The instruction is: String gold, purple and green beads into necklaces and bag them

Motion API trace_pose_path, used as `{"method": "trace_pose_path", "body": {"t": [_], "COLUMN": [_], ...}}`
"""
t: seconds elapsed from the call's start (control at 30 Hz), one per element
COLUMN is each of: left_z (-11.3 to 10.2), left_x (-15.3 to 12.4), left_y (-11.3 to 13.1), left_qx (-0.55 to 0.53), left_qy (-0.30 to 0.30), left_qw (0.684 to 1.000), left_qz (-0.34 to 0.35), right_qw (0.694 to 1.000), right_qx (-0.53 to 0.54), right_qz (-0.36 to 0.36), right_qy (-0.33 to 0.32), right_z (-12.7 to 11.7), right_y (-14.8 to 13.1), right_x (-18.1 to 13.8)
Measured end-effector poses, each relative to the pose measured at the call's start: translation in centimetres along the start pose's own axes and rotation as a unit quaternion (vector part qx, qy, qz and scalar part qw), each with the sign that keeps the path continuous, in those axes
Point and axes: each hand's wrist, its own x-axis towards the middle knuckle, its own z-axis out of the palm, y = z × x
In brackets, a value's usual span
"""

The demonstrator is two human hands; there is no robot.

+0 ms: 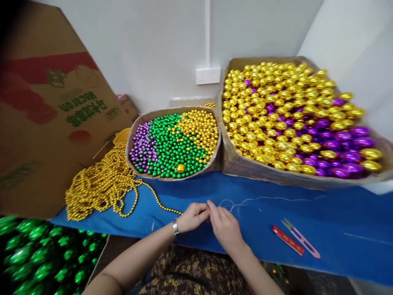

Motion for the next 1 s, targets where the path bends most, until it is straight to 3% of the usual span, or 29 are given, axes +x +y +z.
{"method": "trace_pose_path", "body": {"t": [0.1, 0.23, 0.4, 0.53, 0.63, 0.73, 1.0], "left_z": [-0.9, -4.6, -10.4, -13.0, -13.0, -12.0, -10.8], "left_x": [-0.9, -3.1, -8.1, -12.0, -13.8, -14.7, -15.2], "left_y": [-0.3, -1.5, -2.6, -3.6, -4.4, -5.1, -6.9], "left_qx": [-0.023, 0.107, 0.224, 0.235, 0.205, 0.190, 0.187], "left_qy": [-0.031, -0.048, -0.024, 0.001, -0.006, -0.002, 0.024], "left_qw": [0.999, 0.993, 0.974, 0.970, 0.974, 0.975, 0.980], "left_qz": [-0.008, 0.008, -0.004, -0.056, -0.092, -0.113, -0.070], "right_qw": [0.999, 0.990, 0.989, 0.972, 0.957, 0.954, 0.951], "right_qx": [0.030, 0.125, 0.139, 0.145, 0.146, 0.134, 0.118], "right_qz": [-0.030, -0.070, 0.051, 0.158, 0.197, 0.213, 0.213], "right_qy": [0.003, -0.011, 0.000, -0.096, -0.155, -0.165, -0.191], "right_z": [-0.5, -1.8, -3.4, -3.5, -2.6, -1.9, -1.8], "right_y": [0.9, 3.1, 4.6, 4.6, 4.2, 3.9, 3.8], "right_x": [-0.1, -0.3, -1.7, -3.3, -4.5, -5.4, -6.1]}}
